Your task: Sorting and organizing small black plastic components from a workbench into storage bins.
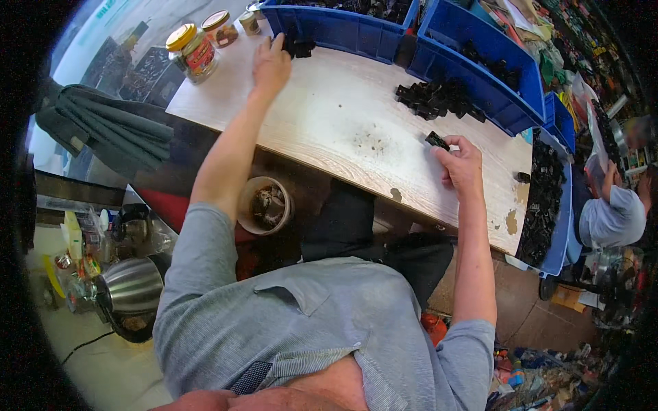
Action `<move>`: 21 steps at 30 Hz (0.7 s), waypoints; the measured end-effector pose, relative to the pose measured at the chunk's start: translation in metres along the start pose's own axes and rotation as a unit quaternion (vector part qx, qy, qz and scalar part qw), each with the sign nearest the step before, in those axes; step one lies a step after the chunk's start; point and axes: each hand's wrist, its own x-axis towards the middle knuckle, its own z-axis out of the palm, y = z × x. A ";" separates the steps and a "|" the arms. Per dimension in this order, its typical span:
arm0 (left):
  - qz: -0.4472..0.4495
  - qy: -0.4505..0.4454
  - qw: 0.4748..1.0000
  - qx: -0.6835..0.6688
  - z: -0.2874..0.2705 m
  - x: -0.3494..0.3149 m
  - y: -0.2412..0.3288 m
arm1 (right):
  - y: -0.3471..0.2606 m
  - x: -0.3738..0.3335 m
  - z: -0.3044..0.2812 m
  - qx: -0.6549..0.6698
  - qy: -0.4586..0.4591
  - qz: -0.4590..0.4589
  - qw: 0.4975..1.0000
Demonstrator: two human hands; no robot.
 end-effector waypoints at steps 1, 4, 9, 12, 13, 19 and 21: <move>-0.015 -0.077 0.997 0.014 0.001 0.003 -0.021 | -0.001 0.001 0.001 0.001 -0.002 -0.002 1.000; -0.016 -0.169 0.985 0.032 0.005 0.002 -0.030 | 0.002 -0.001 -0.001 -0.004 0.008 0.008 1.000; 0.051 -0.199 0.979 -0.008 -0.013 -0.011 0.006 | 0.005 -0.004 -0.002 0.022 0.027 -0.017 0.999; 0.063 -0.197 0.978 -0.037 -0.025 -0.019 0.028 | 0.005 -0.003 -0.002 0.025 0.029 -0.015 0.999; 0.071 -0.181 0.980 -0.042 -0.027 -0.021 0.030 | 0.004 -0.003 -0.001 0.024 0.030 -0.013 0.999; 0.074 -0.154 0.983 -0.067 -0.028 -0.026 0.044 | 0.003 -0.009 -0.009 0.062 0.052 0.025 0.996; 0.059 -0.182 0.980 -0.049 -0.031 -0.023 0.047 | 0.002 -0.012 -0.014 0.092 0.037 0.034 0.995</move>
